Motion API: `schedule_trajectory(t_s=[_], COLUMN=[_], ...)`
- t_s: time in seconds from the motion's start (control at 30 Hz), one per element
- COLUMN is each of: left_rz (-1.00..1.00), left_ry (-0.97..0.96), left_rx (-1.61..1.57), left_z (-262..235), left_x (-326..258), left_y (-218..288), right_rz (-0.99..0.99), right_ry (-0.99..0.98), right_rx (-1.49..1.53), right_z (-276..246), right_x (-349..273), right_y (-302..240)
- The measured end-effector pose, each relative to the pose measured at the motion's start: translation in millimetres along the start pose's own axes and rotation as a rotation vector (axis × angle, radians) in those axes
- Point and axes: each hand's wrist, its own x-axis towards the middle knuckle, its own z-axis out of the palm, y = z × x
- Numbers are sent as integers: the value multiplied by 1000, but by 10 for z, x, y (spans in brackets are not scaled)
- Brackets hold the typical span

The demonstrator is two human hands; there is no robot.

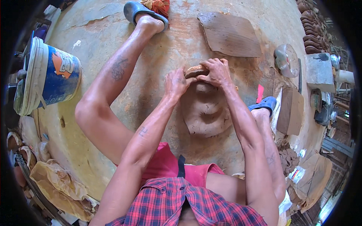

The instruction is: The person uses a wire tool to cut a slab of clay, smooths the clay with a scraper and by hand, and then presses the slab into a mold, refining the edges and interior with a small tool and by hand.

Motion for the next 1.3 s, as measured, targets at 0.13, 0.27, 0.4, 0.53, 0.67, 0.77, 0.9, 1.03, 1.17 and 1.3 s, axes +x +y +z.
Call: schedule_trajectory(t_s=[0.13, 0.27, 0.4, 0.53, 0.67, 0.77, 0.9, 1.03, 1.17, 1.3], left_rz=[-67, -88, -1, -84, -4, 53, 146, 48, 37, 56], left_ry=[-17, -5, 3, -34, -2, -75, -48, -54, 3, 31], left_rx=[-101, -143, -338, -304, -313, -320, -312, -298, -278, -248], left_z=[14, 27, 21, 73, 6, -11, 58, 89, 106, 92], left_x=[-229, -168, -242, -223, -188, -175, -115, -133, -160, -178], left_y=[-203, -133, -152, -217, -145, -104, -208, -187, -162, -197], right_rz=[53, 46, -18, -18, 46, 68, 65, 346, 712, 1006], right_ry=[-244, -207, -116, -183, -161, -177, -158, -120, 28, 74], right_rx=[76, 73, 35, 70, 14, -20, -71, -113, -129, -49], right_z=[-68, -39, -28, 12, -126, -123, -46, -197, -175, -221], right_x=[183, 164, 80, 135, 114, 150, 105, -52, -327, -569], right_y=[-268, -144, -246, -343, -502, -507, -298, -189, -175, -238])
